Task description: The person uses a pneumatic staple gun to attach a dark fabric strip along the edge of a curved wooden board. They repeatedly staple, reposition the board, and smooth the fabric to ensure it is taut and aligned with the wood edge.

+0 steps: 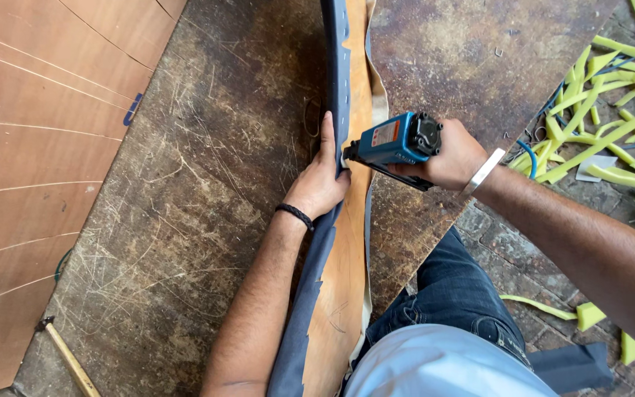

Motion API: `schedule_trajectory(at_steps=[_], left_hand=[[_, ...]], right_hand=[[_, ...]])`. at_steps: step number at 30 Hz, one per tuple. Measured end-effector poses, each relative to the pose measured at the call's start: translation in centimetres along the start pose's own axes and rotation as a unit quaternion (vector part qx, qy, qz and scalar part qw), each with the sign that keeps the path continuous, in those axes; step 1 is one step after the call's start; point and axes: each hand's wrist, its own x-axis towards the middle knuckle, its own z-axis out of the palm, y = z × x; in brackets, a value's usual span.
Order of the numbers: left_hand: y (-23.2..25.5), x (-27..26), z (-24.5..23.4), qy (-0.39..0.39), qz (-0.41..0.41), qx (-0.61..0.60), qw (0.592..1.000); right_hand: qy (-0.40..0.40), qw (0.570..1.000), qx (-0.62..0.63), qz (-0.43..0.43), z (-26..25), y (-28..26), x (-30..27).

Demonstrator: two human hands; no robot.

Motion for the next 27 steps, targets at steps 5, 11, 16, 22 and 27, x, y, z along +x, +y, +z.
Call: schedule_trajectory(at_steps=[5, 11, 16, 22, 27], left_hand=[[-0.7, 0.1, 0.2, 0.025, 0.043, 0.004, 0.999], [-0.2, 0.2, 0.3, 0.016, 0.014, 0.007, 1.000], [0.1, -0.2, -0.2, -0.007, -0.011, 0.021, 1.000], [0.5, -0.1, -0.6, -0.027, -0.008, 0.018, 0.999], [-0.6, 0.1, -0.1, -0.018, 0.010, -0.005, 1.000]], right_hand=[[0.013, 0.997, 0.071, -0.033, -0.1, -0.8, -1.2], [-0.014, 0.999, 0.002, 0.048, 0.2, -1.2, -1.0], [0.001, 1.000, -0.007, 0.011, 0.6, -0.9, -0.4], [-0.017, 0.999, -0.019, 0.040, 0.5, -1.0, -0.7], [-0.015, 0.998, -0.042, 0.045, 0.7, -1.4, -0.4]])
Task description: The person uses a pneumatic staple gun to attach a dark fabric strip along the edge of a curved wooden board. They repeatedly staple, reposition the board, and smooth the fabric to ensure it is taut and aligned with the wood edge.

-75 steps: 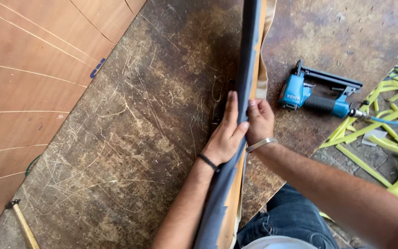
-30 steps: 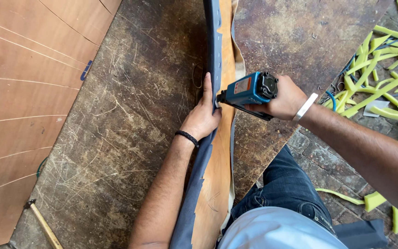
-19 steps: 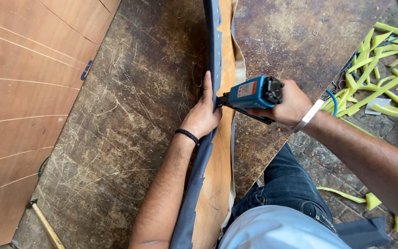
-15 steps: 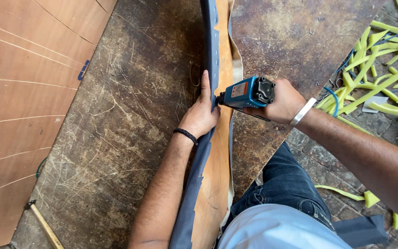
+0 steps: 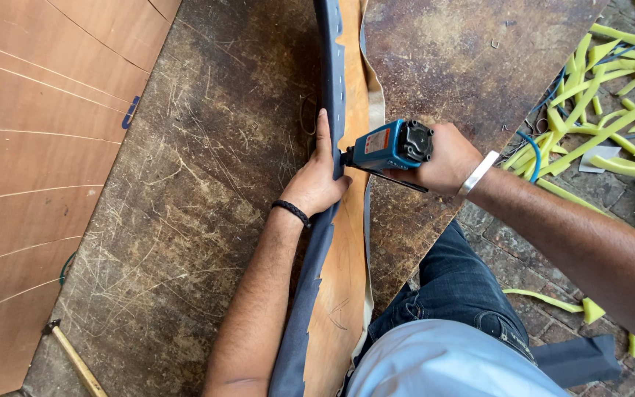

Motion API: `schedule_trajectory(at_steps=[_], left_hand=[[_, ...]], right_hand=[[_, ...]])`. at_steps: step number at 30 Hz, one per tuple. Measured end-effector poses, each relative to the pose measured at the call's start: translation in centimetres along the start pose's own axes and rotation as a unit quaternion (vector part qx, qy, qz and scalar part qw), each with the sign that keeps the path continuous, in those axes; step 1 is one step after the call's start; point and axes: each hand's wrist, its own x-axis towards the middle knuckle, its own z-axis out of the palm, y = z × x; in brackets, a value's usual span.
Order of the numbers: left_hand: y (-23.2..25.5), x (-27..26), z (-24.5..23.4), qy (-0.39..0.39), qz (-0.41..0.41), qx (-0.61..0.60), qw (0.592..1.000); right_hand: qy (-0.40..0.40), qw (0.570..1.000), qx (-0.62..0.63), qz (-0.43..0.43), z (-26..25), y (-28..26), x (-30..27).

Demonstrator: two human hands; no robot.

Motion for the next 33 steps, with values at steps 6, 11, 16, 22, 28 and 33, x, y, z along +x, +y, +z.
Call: schedule_trajectory(at_steps=[6, 11, 16, 22, 28, 33], left_hand=[[-0.9, -0.4, 1.2, 0.100, 0.081, -0.127, 0.984], [1.2, 1.2, 1.7, 0.199, 0.093, -0.147, 0.965], [4.2, 4.0, 0.2, 0.238, 0.027, -0.083, 0.967], [5.1, 4.3, 1.2, 0.239, 0.086, -0.128, 0.959], [2.9, 6.6, 3.3, 0.219, 0.156, -0.213, 0.939], [0.5, 4.2, 3.6, 0.136, 0.231, -0.372, 0.889]], right_hand=[[-0.001, 0.974, -0.197, 0.110, -0.7, 3.9, 2.1], [0.165, 0.946, -0.279, -0.031, 0.7, 7.5, 1.7], [-0.041, 0.932, 0.322, 0.160, 5.4, 2.0, -0.1], [-0.085, 0.854, 0.475, 0.196, 8.3, -1.4, -1.9], [0.040, 0.762, 0.625, 0.167, 8.7, -2.8, -2.9], [-0.030, 0.878, 0.426, 0.217, 7.2, -5.5, -2.5]])
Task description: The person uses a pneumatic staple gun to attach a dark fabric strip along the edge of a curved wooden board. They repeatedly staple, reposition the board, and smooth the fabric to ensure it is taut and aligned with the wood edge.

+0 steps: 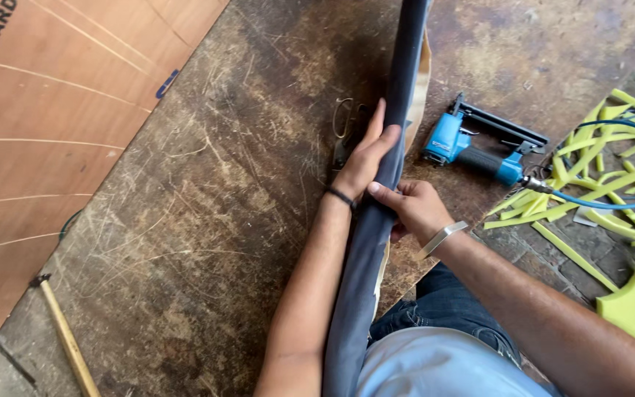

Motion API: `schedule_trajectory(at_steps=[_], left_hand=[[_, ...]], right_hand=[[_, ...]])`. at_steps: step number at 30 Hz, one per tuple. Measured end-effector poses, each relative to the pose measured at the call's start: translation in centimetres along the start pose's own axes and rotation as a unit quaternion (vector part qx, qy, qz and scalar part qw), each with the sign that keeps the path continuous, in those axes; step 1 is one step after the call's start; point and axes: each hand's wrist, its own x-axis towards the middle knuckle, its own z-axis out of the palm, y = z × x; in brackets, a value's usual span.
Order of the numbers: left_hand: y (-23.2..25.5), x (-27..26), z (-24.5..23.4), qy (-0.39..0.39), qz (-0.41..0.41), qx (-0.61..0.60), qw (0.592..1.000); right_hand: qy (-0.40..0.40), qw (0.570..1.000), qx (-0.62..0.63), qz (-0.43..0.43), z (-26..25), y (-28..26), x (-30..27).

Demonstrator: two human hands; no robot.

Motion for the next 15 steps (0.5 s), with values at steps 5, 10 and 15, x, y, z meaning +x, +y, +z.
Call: schedule_trajectory(at_steps=[5, 10, 15], left_hand=[[-0.4, -9.8, -0.7, -0.042, -0.087, -0.361, 0.928], [-2.0, -14.0, -4.2, -0.068, -0.109, -0.369, 0.921], [-2.5, -13.5, -6.4, -0.091, -0.143, -0.326, 0.930]], right_hand=[[0.065, 0.982, 0.125, -0.123, 1.5, 2.0, 1.4], [0.073, 0.961, 0.202, -0.173, 5.8, 6.4, 3.2], [0.035, 0.970, 0.157, -0.183, 7.1, 8.3, 4.4]])
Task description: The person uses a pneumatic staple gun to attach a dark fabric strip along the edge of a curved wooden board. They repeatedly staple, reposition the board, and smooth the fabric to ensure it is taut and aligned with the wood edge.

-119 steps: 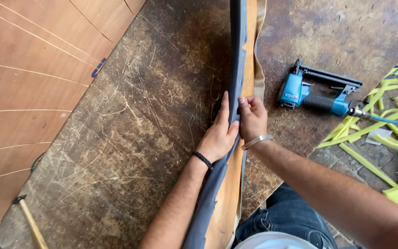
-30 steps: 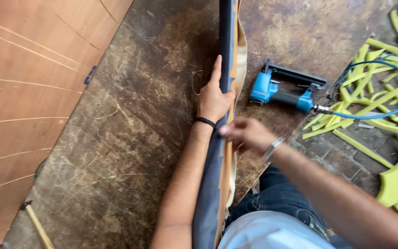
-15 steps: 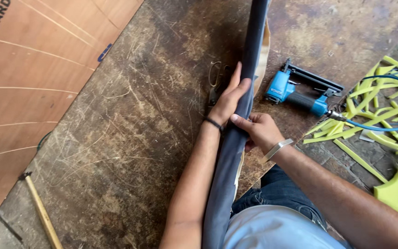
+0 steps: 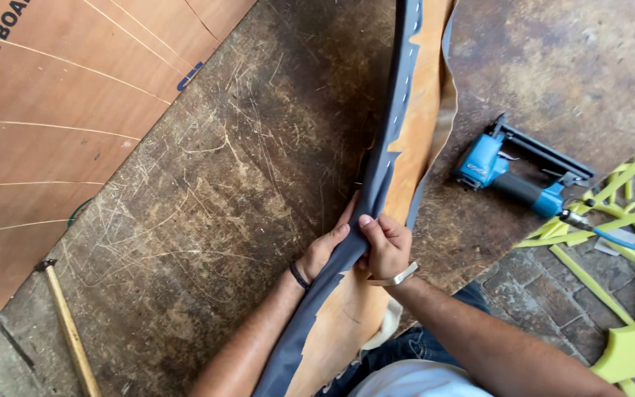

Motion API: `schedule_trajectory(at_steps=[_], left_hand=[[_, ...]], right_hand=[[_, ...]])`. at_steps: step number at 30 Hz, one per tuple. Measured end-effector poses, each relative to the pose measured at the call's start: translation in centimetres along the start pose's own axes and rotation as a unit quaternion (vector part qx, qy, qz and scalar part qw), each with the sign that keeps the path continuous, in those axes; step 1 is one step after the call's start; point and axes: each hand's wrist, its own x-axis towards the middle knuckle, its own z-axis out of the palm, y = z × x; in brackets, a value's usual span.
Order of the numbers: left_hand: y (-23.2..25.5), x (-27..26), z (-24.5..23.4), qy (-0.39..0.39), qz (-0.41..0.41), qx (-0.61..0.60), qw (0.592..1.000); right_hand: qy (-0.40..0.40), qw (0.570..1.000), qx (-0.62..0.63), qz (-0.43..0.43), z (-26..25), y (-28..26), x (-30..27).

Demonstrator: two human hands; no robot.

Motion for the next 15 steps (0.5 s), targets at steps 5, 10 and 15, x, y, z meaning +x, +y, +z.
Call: schedule_trajectory(at_steps=[5, 10, 15], left_hand=[[0.7, -0.1, -0.8, 0.004, 0.035, 0.159, 0.987], [2.4, 1.5, 0.5, 0.022, 0.036, 0.183, 0.982], [4.0, 2.3, 2.1, 0.093, -0.084, 0.350, 0.928]], right_hand=[[-0.032, 0.999, 0.009, -0.003, -0.7, 2.5, 0.6], [-0.088, 0.994, 0.066, -0.009, -1.6, 2.5, 0.7], [-0.101, 0.993, 0.066, 0.008, -2.6, 2.2, 0.7]])
